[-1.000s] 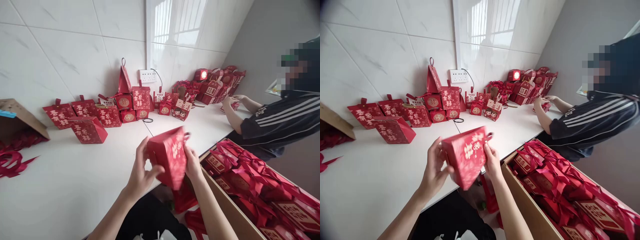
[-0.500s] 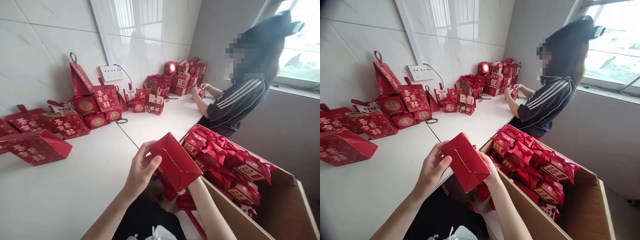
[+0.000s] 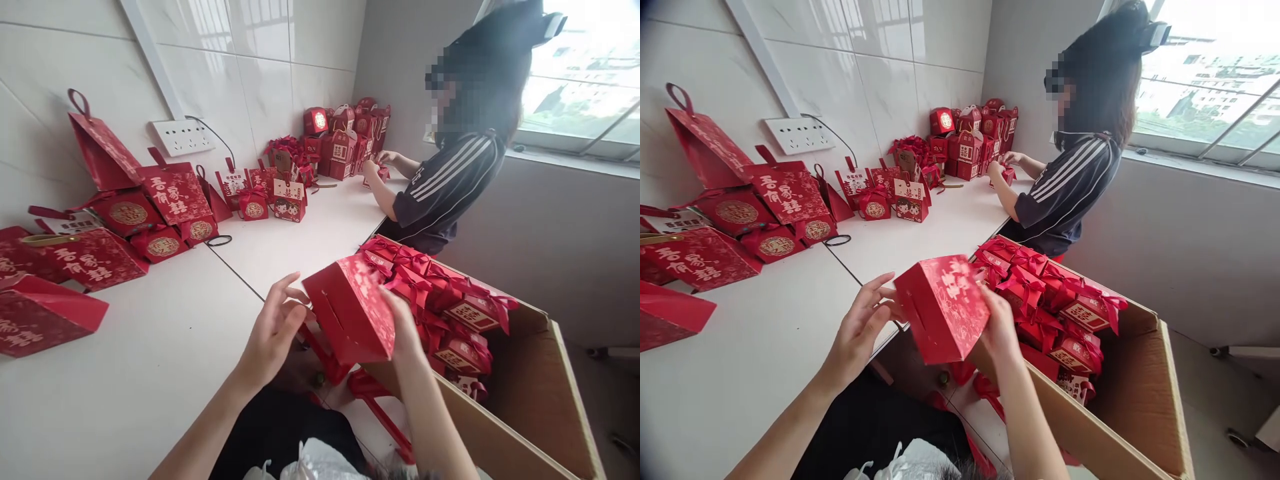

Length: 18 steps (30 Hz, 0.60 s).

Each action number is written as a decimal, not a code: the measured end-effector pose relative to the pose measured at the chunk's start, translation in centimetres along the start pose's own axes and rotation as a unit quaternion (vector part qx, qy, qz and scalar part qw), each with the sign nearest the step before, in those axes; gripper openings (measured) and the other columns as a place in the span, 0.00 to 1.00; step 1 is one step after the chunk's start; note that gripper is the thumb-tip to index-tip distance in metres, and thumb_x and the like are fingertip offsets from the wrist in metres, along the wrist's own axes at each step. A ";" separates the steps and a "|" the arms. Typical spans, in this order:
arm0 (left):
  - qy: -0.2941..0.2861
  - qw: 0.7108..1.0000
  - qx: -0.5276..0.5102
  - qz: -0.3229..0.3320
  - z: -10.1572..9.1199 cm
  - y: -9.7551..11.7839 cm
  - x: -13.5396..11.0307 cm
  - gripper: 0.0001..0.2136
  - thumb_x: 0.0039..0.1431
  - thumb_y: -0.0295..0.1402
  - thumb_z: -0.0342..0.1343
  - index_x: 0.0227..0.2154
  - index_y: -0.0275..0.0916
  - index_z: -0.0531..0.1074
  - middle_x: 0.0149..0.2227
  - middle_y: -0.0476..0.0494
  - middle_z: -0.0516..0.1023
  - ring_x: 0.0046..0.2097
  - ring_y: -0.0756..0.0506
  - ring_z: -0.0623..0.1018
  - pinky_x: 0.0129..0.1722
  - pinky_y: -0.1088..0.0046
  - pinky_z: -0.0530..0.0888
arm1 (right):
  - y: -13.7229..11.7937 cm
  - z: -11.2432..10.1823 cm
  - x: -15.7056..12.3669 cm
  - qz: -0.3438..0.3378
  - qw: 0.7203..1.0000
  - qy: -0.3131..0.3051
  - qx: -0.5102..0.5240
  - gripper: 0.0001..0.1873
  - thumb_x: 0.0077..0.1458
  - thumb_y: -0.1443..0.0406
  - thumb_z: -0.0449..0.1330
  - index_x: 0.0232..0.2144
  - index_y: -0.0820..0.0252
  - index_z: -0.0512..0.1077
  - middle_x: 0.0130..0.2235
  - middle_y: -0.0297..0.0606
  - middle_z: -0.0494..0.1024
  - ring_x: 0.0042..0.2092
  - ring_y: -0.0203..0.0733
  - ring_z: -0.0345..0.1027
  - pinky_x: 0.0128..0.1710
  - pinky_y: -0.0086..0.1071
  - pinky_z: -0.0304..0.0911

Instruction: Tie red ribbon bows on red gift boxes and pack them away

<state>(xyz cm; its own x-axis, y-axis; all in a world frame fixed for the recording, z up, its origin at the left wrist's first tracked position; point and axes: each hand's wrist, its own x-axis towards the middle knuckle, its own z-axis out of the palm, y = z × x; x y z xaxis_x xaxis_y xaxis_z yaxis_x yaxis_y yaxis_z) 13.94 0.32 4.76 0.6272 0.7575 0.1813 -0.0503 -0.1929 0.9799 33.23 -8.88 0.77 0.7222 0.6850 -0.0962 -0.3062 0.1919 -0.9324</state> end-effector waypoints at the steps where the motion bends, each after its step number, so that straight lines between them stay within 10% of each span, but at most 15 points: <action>1: -0.003 0.999 0.030 -0.016 -0.3 -0.7 0.1 0.20 0.60 0.45 0.49 0.53 0.45 0.62 0.43 0.44 0.72 0.39 0.47 0.77 0.39 0.70 0.77 | -1.1 -1.4 0.1 -0.033 0.998 0.048 -0.037 0.21 0.40 0.48 0.65 0.24 0.60 0.72 0.21 0.33 0.72 0.21 0.37 0.63 0.20 0.30 0.57; 3: -0.020 0.993 0.108 -0.042 -1.0 -2.3 0.4 0.16 0.60 0.44 0.49 0.48 0.44 0.67 0.43 0.44 0.72 0.41 0.46 0.77 0.39 0.70 0.76 | -3.5 -4.4 -0.2 -0.145 0.956 0.164 -0.194 0.20 0.44 0.48 0.61 0.21 0.59 0.69 0.19 0.30 0.68 0.19 0.34 0.57 0.20 0.29 0.52; 5: -0.040 0.981 0.187 -0.043 -1.4 -3.9 0.8 0.13 0.60 0.42 0.49 0.42 0.42 0.71 0.44 0.43 0.72 0.43 0.45 0.76 0.38 0.71 0.75 | -5.6 -6.9 -0.7 -0.223 0.850 0.241 -0.411 0.22 0.49 0.48 0.57 0.16 0.57 0.63 0.14 0.28 0.59 0.17 0.32 0.50 0.20 0.30 0.48; 10: -0.040 0.958 0.283 -0.015 -1.8 -8.1 1.8 0.11 0.58 0.36 0.48 0.37 0.41 0.73 0.41 0.43 0.74 0.42 0.45 0.75 0.34 0.72 0.74 | -6.2 -9.1 -1.9 -0.281 0.630 0.178 -0.702 0.25 0.59 0.51 0.45 0.16 0.57 0.63 0.12 0.30 0.60 0.15 0.34 0.50 0.19 0.30 0.46; 18: -0.059 0.944 0.324 0.014 -2.3 -10.2 1.7 0.10 0.60 0.34 0.45 0.33 0.42 0.72 0.37 0.46 0.75 0.40 0.46 0.75 0.38 0.72 0.73 | -6.7 -9.4 -4.4 -0.433 0.554 0.007 -0.711 0.17 0.63 0.60 0.50 0.29 0.62 0.72 0.22 0.34 0.76 0.18 0.31 0.64 0.20 0.25 0.55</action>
<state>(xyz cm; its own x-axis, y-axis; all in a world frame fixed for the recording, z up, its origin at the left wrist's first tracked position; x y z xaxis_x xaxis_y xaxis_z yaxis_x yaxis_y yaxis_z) 13.72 4.98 -4.79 0.7174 0.6783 0.1589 0.3930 -0.5823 0.7116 37.90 -19.79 4.19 0.2245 0.7611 0.6085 0.9497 -0.3108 0.0384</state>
